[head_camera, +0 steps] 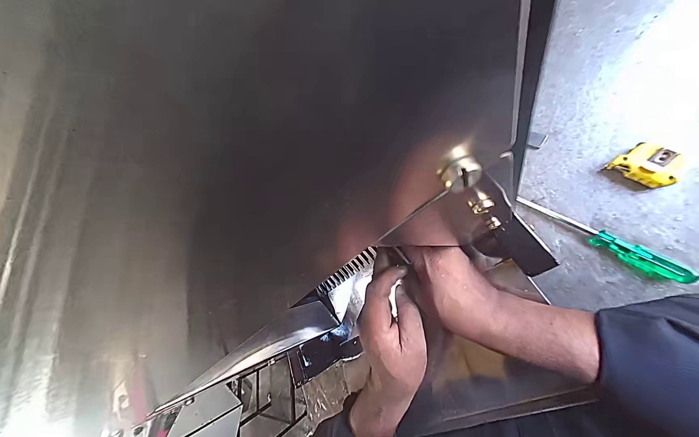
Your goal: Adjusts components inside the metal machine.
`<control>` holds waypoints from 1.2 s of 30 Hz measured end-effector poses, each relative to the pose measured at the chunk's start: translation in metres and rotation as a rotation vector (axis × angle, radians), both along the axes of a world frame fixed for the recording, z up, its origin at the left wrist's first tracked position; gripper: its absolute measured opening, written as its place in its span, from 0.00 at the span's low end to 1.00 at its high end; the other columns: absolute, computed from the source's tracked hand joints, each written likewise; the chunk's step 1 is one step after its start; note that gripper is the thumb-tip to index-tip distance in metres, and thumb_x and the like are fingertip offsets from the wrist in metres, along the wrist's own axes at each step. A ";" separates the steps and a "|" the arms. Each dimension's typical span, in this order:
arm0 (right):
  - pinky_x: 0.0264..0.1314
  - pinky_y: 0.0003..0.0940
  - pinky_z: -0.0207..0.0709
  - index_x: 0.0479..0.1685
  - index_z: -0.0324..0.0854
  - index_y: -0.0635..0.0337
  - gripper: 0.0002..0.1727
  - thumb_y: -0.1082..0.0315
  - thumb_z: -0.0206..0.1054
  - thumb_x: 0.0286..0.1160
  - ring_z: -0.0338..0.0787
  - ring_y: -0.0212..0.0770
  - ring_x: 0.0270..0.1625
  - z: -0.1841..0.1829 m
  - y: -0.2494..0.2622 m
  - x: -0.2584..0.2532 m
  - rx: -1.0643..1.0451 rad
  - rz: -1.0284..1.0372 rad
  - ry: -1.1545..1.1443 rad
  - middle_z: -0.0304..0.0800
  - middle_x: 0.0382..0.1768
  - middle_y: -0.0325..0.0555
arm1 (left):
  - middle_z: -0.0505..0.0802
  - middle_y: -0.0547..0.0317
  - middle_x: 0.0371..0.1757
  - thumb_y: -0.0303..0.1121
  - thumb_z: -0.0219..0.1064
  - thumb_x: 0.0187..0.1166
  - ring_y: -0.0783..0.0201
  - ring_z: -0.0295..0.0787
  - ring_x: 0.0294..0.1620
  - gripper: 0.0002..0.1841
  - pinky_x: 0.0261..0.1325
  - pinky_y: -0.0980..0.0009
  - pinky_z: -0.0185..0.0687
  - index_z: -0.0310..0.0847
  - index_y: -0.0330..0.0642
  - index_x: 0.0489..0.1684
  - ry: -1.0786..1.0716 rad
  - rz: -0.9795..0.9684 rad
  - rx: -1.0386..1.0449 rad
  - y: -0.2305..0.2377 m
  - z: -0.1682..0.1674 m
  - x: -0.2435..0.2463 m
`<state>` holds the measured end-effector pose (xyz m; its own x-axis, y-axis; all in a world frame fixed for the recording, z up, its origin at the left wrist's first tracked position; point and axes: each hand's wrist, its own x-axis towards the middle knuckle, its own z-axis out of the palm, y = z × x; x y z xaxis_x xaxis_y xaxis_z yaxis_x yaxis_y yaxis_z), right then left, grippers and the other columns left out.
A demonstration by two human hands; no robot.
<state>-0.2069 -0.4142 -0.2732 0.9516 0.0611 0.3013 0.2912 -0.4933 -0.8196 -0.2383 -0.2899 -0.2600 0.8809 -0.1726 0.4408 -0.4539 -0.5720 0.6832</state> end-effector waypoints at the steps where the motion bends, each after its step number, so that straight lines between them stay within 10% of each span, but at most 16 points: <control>1: 0.54 0.44 0.87 0.53 0.89 0.59 0.14 0.69 0.63 0.72 0.95 0.48 0.49 0.000 0.001 0.001 0.039 0.005 -0.022 0.95 0.43 0.50 | 0.92 0.46 0.60 0.19 0.54 0.78 0.63 0.87 0.69 0.13 0.72 0.69 0.84 0.81 0.28 0.55 -0.021 0.001 -0.008 0.000 0.001 0.000; 17: 0.70 0.36 0.80 0.64 0.87 0.56 0.19 0.66 0.57 0.82 0.91 0.38 0.63 -0.002 -0.008 -0.001 0.172 0.084 0.272 0.94 0.55 0.46 | 0.93 0.50 0.56 0.17 0.51 0.76 0.63 0.89 0.66 0.15 0.70 0.69 0.84 0.81 0.30 0.54 0.048 -0.012 -0.063 0.000 -0.011 0.000; 36: 0.56 0.35 0.84 0.60 0.89 0.59 0.19 0.66 0.55 0.82 0.94 0.37 0.49 0.003 -0.005 -0.004 0.249 0.103 0.220 0.96 0.44 0.46 | 0.91 0.49 0.62 0.17 0.51 0.77 0.60 0.85 0.72 0.14 0.75 0.65 0.81 0.79 0.33 0.53 0.025 0.007 -0.228 -0.005 -0.010 -0.001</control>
<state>-0.2109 -0.4187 -0.2699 0.9881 0.1103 0.1074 0.1319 -0.2471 -0.9600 -0.2388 -0.2949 -0.2701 0.8928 -0.0646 0.4458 -0.4318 -0.4043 0.8063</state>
